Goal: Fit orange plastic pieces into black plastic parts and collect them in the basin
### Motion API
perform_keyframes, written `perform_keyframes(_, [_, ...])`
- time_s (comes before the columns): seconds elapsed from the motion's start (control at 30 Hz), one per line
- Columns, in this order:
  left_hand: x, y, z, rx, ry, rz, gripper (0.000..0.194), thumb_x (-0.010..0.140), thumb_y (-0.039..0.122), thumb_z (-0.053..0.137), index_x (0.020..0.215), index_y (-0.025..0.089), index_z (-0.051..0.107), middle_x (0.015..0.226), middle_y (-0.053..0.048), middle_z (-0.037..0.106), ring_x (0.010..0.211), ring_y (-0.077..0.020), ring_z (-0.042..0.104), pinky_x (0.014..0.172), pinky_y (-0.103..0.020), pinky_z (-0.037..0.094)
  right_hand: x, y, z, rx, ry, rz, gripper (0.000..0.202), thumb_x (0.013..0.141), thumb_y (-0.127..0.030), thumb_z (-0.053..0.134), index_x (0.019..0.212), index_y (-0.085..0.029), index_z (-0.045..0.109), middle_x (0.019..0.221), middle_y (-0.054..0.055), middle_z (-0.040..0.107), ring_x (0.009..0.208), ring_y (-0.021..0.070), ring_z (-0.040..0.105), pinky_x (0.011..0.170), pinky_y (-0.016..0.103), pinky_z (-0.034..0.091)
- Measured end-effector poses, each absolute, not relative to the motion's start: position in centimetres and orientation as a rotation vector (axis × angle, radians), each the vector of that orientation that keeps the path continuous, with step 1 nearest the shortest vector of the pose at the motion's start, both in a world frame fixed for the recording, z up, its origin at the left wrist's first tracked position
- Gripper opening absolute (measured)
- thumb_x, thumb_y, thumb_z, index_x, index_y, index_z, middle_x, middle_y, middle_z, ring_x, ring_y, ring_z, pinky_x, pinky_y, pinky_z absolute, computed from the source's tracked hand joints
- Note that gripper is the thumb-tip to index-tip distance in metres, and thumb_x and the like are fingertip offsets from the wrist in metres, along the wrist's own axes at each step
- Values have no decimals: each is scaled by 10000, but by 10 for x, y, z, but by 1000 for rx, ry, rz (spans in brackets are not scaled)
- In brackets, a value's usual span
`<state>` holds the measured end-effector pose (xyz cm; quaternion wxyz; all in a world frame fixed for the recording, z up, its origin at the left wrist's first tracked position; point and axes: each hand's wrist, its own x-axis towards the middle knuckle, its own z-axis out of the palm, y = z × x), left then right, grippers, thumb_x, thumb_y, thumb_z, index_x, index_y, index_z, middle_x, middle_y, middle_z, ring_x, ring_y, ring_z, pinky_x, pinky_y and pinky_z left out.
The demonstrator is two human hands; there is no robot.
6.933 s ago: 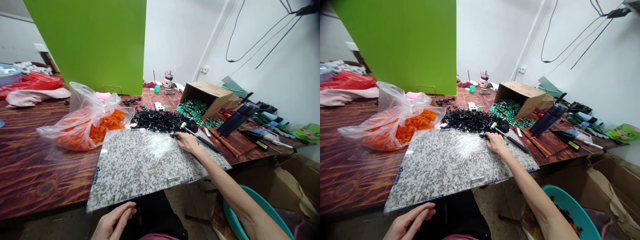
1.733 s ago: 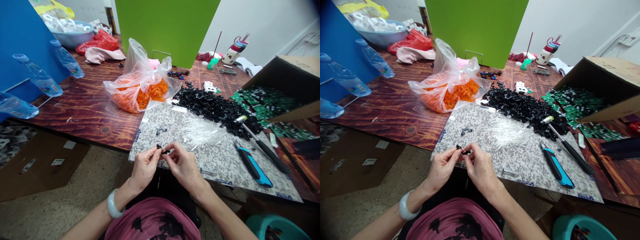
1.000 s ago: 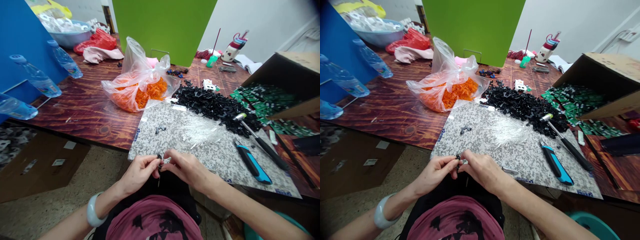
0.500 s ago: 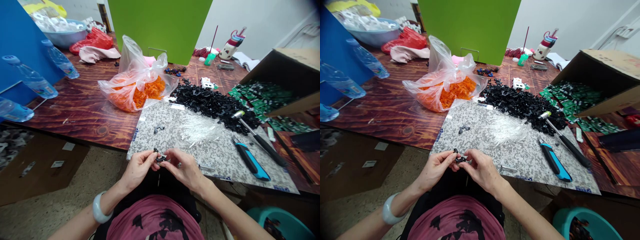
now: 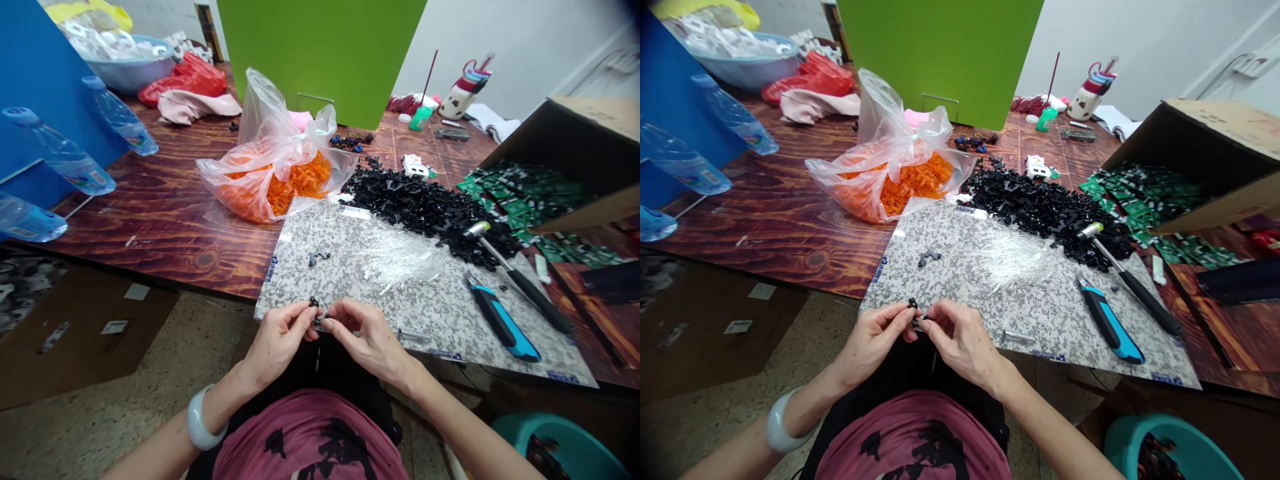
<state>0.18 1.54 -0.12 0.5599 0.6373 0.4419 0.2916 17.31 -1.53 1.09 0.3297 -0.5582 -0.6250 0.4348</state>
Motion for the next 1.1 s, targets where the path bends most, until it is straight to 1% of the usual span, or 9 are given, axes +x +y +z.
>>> perform_keyframes(0.1, [0,13,0,1615,1044,674,284,907,279,450,704,145,597,585,11,569,569,-116,542,581,-216,408,170,-17,11,-1496,-1586,1159,178,849,-297,545,731,-165,536,611,-29,486,538,87,414,494,210,331])
perform_keyframes(0.2, [-4,15,1,1654,1026,622,293,914,278,444,717,142,613,576,16,558,566,-114,525,583,-218,396,170,-18,8,-1510,-1527,1237,201,836,-324,567,722,-159,547,610,-32,482,536,83,403,487,213,312])
perform_keyframes(0.4, [-6,29,4,1510,943,599,254,904,295,485,769,144,639,582,24,580,567,-107,547,569,-197,423,171,-13,6,-1389,-1288,1488,274,790,-423,629,773,-152,590,641,-20,560,554,86,498,506,203,389])
perform_keyframes(0.57, [-3,35,3,1274,980,726,290,856,384,559,764,125,655,547,19,586,505,-110,544,509,-206,449,167,-10,6,-1318,-1048,1581,316,716,-425,708,826,-145,610,603,-21,608,486,78,537,457,191,421])
perform_keyframes(0.67, [1,33,1,1091,1005,867,377,847,459,550,906,111,683,675,-24,654,583,-131,599,539,-219,475,164,-9,6,-1301,-864,1604,326,667,-403,756,801,-139,618,547,-18,627,449,77,546,447,187,435])
perform_keyframes(0.77, [6,26,-1,982,1004,938,424,851,481,543,1049,129,674,887,-73,700,746,-163,642,651,-247,506,158,-7,6,-1269,-720,1605,324,635,-374,787,795,-139,631,569,-3,658,470,87,582,452,185,456])
perform_keyframes(0.83, [10,22,-2,961,981,912,420,850,474,549,1076,142,671,890,-66,707,752,-168,646,687,-267,514,152,-6,5,-1235,-671,1587,320,620,-361,799,788,-142,639,597,6,672,502,102,612,449,187,467])
perform_keyframes(0.97, [14,18,-2,1083,963,876,329,864,405,558,970,138,719,741,-28,701,725,-163,631,722,-258,498,147,-6,2,-1191,-751,1561,298,652,-369,774,809,-145,656,619,8,670,549,128,645,450,197,485])
perform_keyframes(1.1, [11,21,1,1104,1028,909,256,859,345,569,907,142,718,843,-41,713,773,-167,633,733,-245,495,160,-5,3,-1342,-1100,1399,286,765,-399,672,916,-156,676,730,35,681,576,130,630,443,205,458])
